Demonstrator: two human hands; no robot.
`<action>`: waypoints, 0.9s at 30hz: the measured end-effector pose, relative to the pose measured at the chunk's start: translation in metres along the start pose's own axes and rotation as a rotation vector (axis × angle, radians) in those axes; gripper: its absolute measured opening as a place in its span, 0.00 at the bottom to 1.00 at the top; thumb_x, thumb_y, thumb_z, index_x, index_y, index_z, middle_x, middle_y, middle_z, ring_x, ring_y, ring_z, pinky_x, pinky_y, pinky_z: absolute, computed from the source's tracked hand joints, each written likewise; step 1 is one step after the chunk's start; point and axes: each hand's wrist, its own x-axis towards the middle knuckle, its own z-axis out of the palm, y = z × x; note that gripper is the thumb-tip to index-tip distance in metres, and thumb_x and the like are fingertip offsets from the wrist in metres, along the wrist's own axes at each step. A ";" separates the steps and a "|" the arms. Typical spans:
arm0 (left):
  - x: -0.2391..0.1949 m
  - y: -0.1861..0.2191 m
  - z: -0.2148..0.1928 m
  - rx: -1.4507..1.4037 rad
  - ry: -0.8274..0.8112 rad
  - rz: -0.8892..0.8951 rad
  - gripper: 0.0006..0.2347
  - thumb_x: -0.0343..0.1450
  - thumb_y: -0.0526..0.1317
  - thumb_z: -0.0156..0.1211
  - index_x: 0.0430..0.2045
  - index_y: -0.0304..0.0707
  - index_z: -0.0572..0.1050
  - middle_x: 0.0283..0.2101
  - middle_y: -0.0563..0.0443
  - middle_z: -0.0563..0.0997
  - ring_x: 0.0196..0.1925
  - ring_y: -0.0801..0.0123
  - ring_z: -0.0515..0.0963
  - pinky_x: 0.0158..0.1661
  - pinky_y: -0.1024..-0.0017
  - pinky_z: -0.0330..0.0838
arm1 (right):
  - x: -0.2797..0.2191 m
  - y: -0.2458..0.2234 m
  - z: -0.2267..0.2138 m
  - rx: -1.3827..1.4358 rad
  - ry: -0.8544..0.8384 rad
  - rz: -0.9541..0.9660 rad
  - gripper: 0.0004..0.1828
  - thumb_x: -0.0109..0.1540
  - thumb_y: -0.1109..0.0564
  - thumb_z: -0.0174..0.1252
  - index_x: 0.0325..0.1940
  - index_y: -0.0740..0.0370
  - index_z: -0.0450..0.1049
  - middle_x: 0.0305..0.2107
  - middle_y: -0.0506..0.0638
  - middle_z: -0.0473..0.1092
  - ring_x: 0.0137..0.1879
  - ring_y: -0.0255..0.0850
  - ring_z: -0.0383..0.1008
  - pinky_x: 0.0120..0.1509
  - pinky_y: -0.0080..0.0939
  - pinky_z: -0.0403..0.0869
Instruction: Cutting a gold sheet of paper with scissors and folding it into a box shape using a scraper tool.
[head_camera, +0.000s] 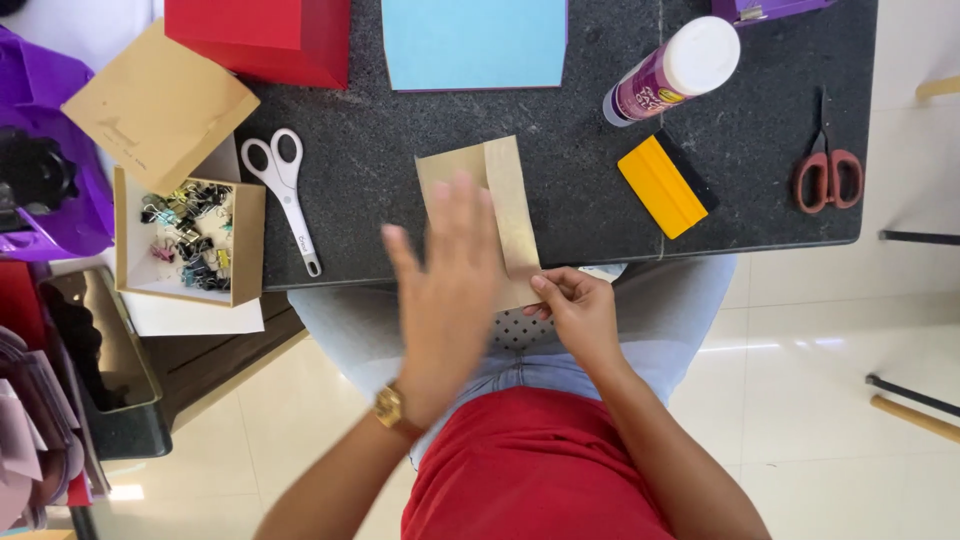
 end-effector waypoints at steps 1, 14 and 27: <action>-0.003 0.017 -0.006 -0.218 0.054 0.072 0.26 0.70 0.37 0.59 0.67 0.39 0.66 0.72 0.38 0.65 0.75 0.48 0.61 0.66 0.35 0.37 | 0.004 0.010 -0.002 -0.048 -0.009 -0.044 0.09 0.67 0.64 0.58 0.41 0.73 0.81 0.23 0.62 0.78 0.28 0.41 0.79 0.29 0.31 0.74; 0.003 0.038 0.065 -0.599 -0.034 -0.078 0.23 0.79 0.48 0.47 0.72 0.49 0.60 0.75 0.55 0.62 0.77 0.55 0.55 0.71 0.44 0.42 | -0.001 -0.013 0.006 0.100 0.040 0.027 0.09 0.63 0.64 0.63 0.42 0.76 0.80 0.25 0.65 0.79 0.27 0.43 0.81 0.31 0.33 0.78; 0.005 0.029 0.065 -0.652 -0.047 -0.084 0.24 0.79 0.51 0.43 0.72 0.51 0.60 0.75 0.57 0.61 0.77 0.59 0.57 0.70 0.46 0.42 | -0.008 0.000 0.003 0.118 0.040 0.065 0.09 0.64 0.65 0.62 0.44 0.77 0.78 0.27 0.66 0.79 0.31 0.47 0.82 0.37 0.39 0.82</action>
